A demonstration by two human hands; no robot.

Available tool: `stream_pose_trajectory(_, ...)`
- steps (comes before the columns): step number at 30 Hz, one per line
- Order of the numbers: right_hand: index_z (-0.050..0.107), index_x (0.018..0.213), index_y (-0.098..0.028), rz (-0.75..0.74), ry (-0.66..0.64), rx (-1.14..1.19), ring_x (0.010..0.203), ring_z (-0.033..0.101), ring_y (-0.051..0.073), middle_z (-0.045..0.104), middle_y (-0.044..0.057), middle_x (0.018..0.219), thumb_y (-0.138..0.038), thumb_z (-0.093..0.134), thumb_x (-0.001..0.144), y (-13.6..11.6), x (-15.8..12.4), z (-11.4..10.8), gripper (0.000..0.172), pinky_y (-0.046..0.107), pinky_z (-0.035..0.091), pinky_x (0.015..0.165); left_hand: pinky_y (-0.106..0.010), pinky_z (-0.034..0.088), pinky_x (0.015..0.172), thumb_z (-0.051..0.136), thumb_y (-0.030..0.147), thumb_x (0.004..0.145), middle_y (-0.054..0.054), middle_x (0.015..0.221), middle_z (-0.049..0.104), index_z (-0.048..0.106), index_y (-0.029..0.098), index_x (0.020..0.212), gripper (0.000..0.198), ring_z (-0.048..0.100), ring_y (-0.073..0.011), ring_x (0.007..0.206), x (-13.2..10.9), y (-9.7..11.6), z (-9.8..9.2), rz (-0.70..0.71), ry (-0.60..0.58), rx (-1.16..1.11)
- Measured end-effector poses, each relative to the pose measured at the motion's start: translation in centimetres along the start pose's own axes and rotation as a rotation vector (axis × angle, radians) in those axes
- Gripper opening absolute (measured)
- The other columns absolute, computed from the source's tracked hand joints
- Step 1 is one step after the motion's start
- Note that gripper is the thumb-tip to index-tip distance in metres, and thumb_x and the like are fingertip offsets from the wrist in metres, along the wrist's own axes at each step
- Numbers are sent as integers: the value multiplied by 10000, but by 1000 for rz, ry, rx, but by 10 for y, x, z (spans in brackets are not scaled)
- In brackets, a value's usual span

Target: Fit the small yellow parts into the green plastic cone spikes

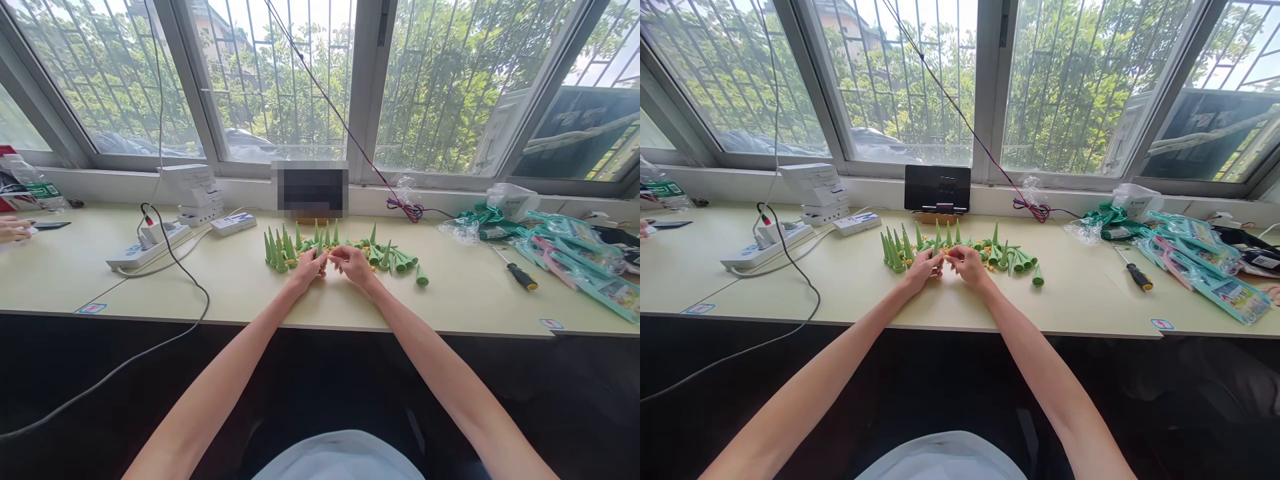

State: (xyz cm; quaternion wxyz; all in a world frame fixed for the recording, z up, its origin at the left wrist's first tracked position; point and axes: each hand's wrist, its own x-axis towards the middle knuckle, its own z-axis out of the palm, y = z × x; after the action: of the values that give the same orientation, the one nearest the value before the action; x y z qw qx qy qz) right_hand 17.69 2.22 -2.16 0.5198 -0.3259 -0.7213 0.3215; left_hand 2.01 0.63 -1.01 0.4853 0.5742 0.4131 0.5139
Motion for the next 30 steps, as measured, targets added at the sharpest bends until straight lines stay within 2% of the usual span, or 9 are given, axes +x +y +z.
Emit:
stream_pose_trajectory(13,616,719,-168,49,-23,-74,449,515,96,611,3,577,-454,570,879,-9,-2,-2,331,230,428,489,-228,435,428,665,392,824,6,644,505,465,176,719,312,486,-90,514,-2,1,1,22,-3,11)
stream_pose_trajectory(30,518,563,-188,44,-41,-228,435,512,106,549,-10,463,-482,460,952,-13,-2,-2,491,245,433,587,-229,434,446,667,424,811,10,631,499,489,174,743,314,474,-91,517,-1,1,0,28,-28,21)
